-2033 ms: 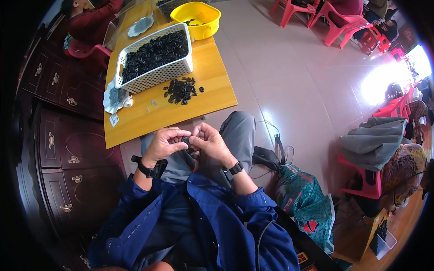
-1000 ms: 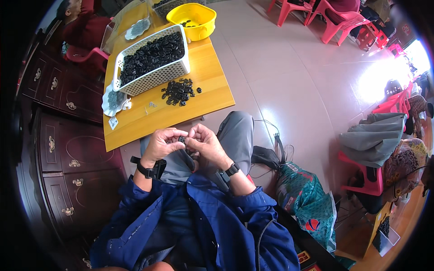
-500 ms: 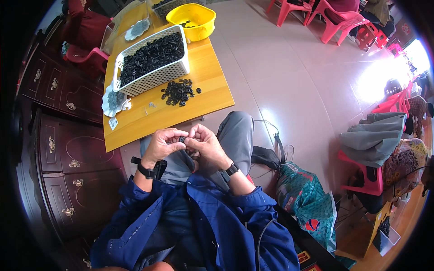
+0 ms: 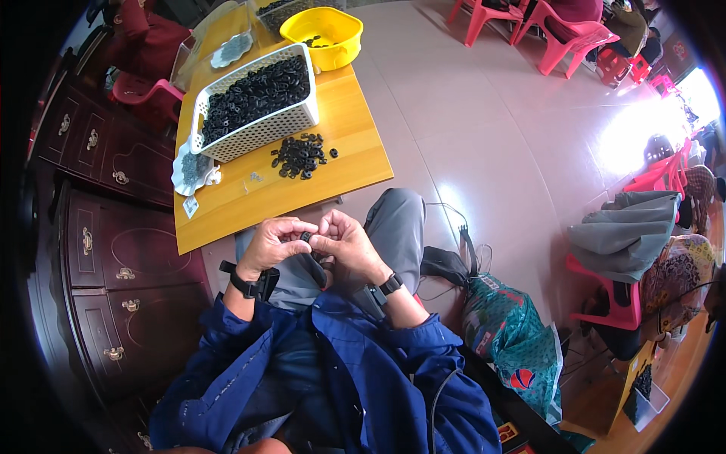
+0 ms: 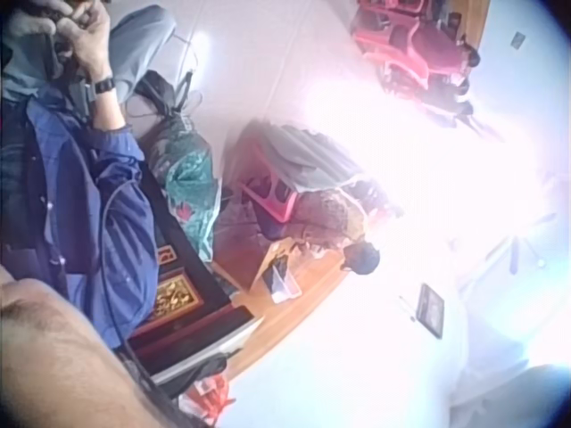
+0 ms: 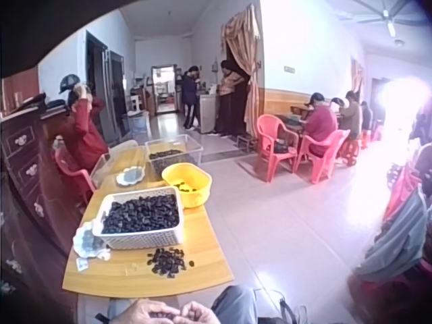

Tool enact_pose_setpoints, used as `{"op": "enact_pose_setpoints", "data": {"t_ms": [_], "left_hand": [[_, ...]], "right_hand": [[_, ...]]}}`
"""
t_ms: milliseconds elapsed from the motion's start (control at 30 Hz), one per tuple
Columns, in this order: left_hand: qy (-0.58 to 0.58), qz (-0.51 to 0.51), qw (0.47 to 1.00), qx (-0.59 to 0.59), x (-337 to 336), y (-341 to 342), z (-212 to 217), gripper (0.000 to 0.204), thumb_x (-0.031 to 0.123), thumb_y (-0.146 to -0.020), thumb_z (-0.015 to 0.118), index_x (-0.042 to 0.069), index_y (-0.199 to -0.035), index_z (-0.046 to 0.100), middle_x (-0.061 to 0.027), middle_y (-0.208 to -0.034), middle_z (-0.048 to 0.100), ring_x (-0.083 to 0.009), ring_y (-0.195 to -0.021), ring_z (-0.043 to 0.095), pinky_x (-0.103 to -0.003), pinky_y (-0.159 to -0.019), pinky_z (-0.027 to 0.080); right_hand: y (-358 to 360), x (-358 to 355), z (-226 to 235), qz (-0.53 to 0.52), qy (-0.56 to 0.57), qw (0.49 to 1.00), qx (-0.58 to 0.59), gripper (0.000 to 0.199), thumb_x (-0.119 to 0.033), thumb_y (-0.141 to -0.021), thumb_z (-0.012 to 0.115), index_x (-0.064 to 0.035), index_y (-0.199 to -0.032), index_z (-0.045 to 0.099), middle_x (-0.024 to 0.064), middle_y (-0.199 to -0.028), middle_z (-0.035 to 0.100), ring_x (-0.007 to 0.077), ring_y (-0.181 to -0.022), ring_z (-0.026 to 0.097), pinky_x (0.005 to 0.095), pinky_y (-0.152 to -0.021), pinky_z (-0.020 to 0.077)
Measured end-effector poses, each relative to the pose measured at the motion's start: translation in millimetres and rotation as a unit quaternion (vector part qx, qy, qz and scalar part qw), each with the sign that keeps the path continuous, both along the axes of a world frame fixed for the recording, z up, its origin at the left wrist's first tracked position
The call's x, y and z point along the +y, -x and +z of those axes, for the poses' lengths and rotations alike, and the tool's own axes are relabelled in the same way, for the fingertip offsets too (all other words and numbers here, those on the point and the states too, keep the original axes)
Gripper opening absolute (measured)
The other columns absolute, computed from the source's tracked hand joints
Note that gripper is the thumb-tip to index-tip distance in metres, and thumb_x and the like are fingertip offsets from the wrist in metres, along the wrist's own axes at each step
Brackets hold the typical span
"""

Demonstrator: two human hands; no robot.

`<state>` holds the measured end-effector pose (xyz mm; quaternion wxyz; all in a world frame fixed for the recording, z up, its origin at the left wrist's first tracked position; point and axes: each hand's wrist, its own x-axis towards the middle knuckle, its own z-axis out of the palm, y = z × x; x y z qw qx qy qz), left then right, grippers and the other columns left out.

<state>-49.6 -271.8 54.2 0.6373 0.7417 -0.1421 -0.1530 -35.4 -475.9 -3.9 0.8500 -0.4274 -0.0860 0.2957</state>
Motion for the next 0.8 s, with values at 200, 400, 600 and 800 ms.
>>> {"op": "enact_pose_setpoints", "data": {"t_ms": [200,400,600,800], "left_hand": [[-0.02,-0.01,0.999,-0.025,2.9,-3.0,-5.2,0.031,0.009,-0.085,0.079,0.002,-0.114,0.072,0.0053,-0.077,0.056,-0.0016,-0.065,0.05,-0.02,-0.059,0.041],[-0.025,-0.006,0.999,-0.022,1.0,-4.7,-6.1,0.03,0.009,-0.085,0.078,0.002,-0.114,0.073,0.0051,-0.075,0.054,-0.003,-0.064,0.047,-0.021,-0.059,0.039],[-0.067,-0.017,0.996,-0.061,1.3,-8.9,-1.6,0.034,0.009,-0.083,0.079,0.002,-0.115,0.072,0.0019,-0.073,0.053,-0.0066,-0.062,0.046,-0.024,-0.058,0.039],[-0.202,0.071,0.951,-0.225,-28.8,-1.8,8.8,0.048,0.015,-0.075,0.086,0.003,-0.119,0.07,-0.0042,-0.081,0.06,-0.014,-0.065,0.056,-0.027,-0.06,0.049]], "right_hand": [[-0.9,-1.7,4.3,0.001,0.002,1.0,0.003,0.02,-0.003,-0.095,0.069,-0.0091,-0.097,0.05,-0.0021,-0.081,0.063,0.0038,-0.073,0.062,0.0181,-0.064,0.0498],[-2.0,-1.9,-2.2,-0.004,-0.007,1.0,0.026,0.02,-0.002,-0.095,0.068,-0.0076,-0.097,0.049,0.0029,-0.085,0.068,0.0075,-0.078,0.066,0.0203,-0.068,0.0546],[1.4,4.0,-1.3,-0.027,-0.022,0.997,0.073,0.02,-0.002,-0.095,0.068,-0.0075,-0.098,0.049,0.0043,-0.085,0.068,0.0081,-0.073,0.066,0.0201,-0.063,0.0541],[4.2,7.8,-1.6,-0.119,-0.038,0.99,0.065,0.02,-0.003,-0.095,0.069,-0.0095,-0.096,0.05,0.0031,-0.084,0.068,0.0078,-0.071,0.065,0.0198,-0.062,0.0523]]}}
